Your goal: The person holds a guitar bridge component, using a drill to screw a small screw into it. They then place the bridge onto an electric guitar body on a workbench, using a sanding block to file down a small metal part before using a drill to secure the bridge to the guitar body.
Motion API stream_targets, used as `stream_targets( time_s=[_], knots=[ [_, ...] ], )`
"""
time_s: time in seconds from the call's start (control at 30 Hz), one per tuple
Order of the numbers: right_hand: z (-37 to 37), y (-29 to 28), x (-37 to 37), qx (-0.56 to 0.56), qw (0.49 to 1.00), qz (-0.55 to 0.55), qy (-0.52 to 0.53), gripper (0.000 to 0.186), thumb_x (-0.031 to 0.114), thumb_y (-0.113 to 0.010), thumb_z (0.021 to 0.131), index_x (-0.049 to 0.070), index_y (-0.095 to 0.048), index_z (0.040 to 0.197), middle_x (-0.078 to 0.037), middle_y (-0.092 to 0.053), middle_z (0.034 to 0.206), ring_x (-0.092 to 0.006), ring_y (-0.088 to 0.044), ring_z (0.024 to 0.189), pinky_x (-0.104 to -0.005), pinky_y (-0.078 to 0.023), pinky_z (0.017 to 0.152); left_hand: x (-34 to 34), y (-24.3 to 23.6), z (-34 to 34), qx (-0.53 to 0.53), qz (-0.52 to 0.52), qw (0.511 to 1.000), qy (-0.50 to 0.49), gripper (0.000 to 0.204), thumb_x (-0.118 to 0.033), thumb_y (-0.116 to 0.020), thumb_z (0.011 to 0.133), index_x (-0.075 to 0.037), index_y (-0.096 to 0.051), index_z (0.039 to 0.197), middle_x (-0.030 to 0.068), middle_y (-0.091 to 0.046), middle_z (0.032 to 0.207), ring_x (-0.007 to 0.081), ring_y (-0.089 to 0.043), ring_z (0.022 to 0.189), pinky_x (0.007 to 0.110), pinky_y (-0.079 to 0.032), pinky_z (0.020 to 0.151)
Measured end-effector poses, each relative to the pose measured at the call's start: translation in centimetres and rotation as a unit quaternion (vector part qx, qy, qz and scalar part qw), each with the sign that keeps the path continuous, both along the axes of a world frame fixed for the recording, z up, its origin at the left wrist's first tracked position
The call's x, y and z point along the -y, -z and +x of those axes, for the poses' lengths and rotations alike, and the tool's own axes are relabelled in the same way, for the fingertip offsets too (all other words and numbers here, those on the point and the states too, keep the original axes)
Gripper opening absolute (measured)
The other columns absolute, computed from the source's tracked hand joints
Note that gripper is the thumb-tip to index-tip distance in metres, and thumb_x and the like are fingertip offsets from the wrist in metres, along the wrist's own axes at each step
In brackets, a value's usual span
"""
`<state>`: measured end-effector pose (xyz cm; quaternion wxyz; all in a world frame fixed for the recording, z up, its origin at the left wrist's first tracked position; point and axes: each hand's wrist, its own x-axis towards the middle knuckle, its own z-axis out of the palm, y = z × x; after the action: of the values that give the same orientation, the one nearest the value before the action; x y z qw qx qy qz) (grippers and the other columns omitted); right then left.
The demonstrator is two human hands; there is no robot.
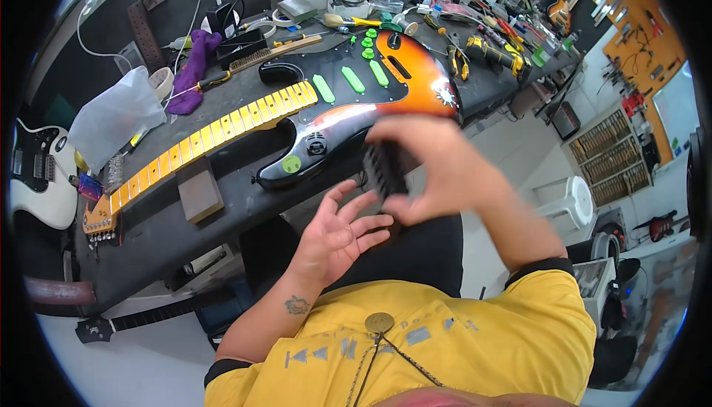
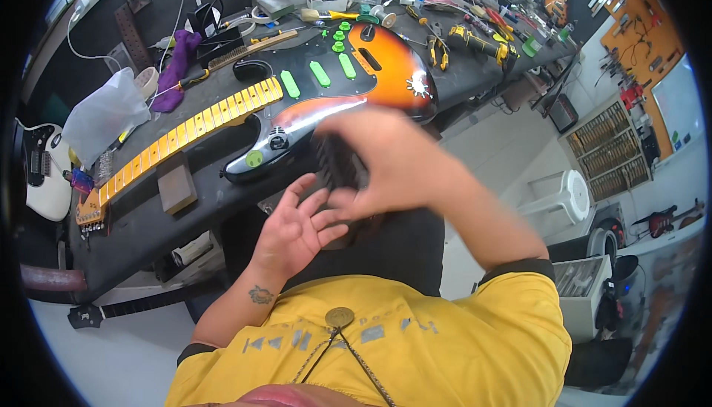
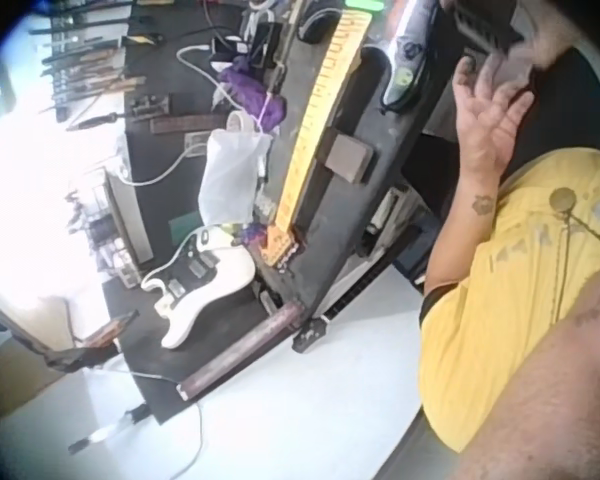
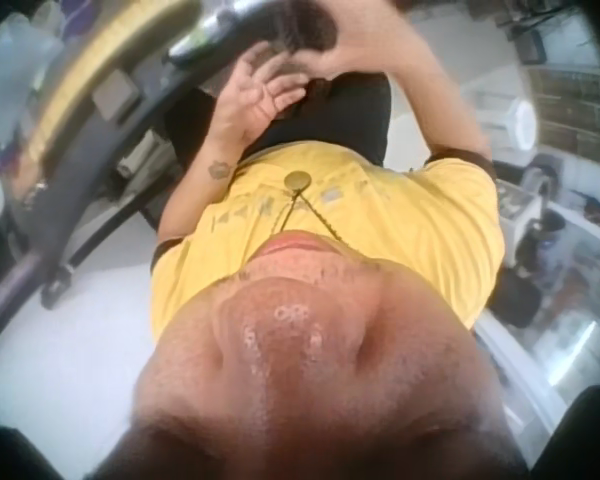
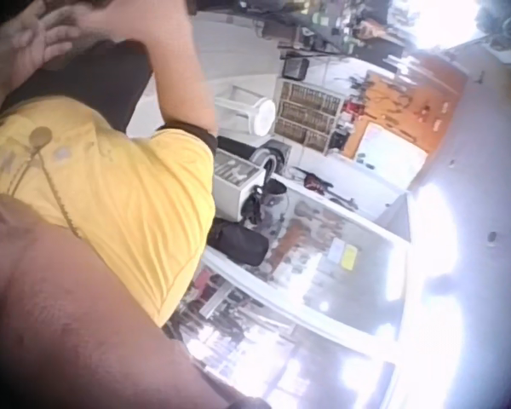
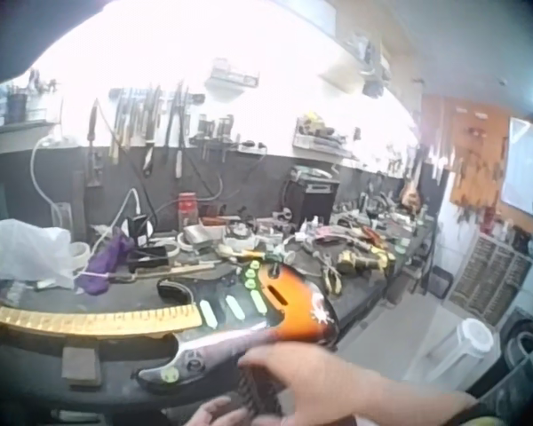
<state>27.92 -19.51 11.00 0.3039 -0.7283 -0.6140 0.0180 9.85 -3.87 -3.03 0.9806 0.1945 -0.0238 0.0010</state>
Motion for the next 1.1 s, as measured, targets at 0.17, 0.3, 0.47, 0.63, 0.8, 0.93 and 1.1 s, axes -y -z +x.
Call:
stream_targets(
  time_s=[0.17,0.3,0.47,0.63,0.8,0.93,1.1],
  knots=[
    [14.3,-4.0,-1.3,0.058,0.995,0.021,0.08,0.062,0.013,-0.078,0.076,0.003,-0.067,0.136,-0.015,-0.076,0.113,-0.0199,-0.073,0.099,-0.0362,-0.058,0.091,-1.4,10.7,0.6,-0.063,0.13,0.975,0.166,0.071,-0.018,-0.076,0.096,-0.011,-0.041,0.158,0.0168,-0.051,0.156,0.0302,-0.064,0.126,0.048,-0.052,0.111],
    [19.8,-1.8,-3.7,0.043,0.99,-0.102,0.092,0.068,0.019,-0.079,0.077,0.004,-0.064,0.141,-0.019,-0.073,0.114,-0.026,-0.07,0.102,-0.037,-0.056,0.096,-2.3,20.1,0.3,-0.291,0.192,0.915,0.202,0.052,-0.016,-0.07,0.103,-0.01,-0.05,0.15,0.0125,-0.062,0.137,0.0255,-0.067,0.114,0.041,-0.059,0.098],
    [21.5,1.1,-4.3,-0.025,0.983,-0.142,0.117,0.072,0.017,-0.073,0.073,0.004,-0.063,0.143,-0.017,-0.071,0.127,-0.027,-0.068,0.113,-0.0358,-0.05,0.107,-2.2,17.7,1.2,-0.234,0.2,0.928,0.212,0.038,-0.014,-0.07,0.103,-0.01,-0.058,0.138,0.0089,-0.065,0.122,0.0227,-0.069,0.105,0.039,-0.061,0.092],
    [21.9,1.7,-5.2,0.017,0.978,-0.178,0.103,0.074,0.017,-0.075,0.073,0.007,-0.062,0.145,-0.019,-0.064,0.143,-0.0306,-0.062,0.131,-0.0398,-0.045,0.117,-2.8,18.7,1.2,-0.291,0.197,0.915,0.196,0.031,-0.02,-0.069,0.104,-0.01,-0.06,0.132,0.0057,-0.067,0.116,0.018,-0.068,0.097,0.035,-0.061,0.087],
    [23.1,3.5,-4.7,0.035,0.985,-0.159,0.059,0.074,0.015,-0.081,0.078,0.01,-0.061,0.149,-0.014,-0.06,0.153,-0.0333,-0.06,0.134,-0.0423,-0.045,0.119,-2.6,18.5,1.4,-0.304,0.204,0.91,0.192,0.028,-0.019,-0.071,0.103,-0.011,-0.061,0.129,0.0051,-0.067,0.114,0.0181,-0.068,0.097,0.035,-0.062,0.086],
    [23.5,3.9,-4.4,-0.09,0.985,-0.129,0.071,0.07,0.017,-0.088,0.082,0.01,-0.064,0.148,-0.011,-0.061,0.154,-0.0283,-0.062,0.13,-0.0406,-0.048,0.114,-2.3,19.3,1.5,-0.303,0.214,0.908,0.195,0.029,-0.018,-0.071,0.103,-0.011,-0.061,0.129,0.0049,-0.067,0.114,0.0185,-0.069,0.095,0.036,-0.062,0.086],
    [22.9,4.4,-3.7,-0.074,0.985,-0.114,0.111,0.062,0.025,-0.092,0.083,0.009,-0.072,0.139,-0.009,-0.063,0.152,-0.0236,-0.063,0.126,-0.0371,-0.052,0.106,-2.0,18.8,1.9,-0.3,0.208,0.909,0.201,0.027,-0.016,-0.07,0.102,-0.012,-0.062,0.128,0.0051,-0.067,0.115,0.0195,-0.069,0.096,0.037,-0.061,0.087]
  ],
)
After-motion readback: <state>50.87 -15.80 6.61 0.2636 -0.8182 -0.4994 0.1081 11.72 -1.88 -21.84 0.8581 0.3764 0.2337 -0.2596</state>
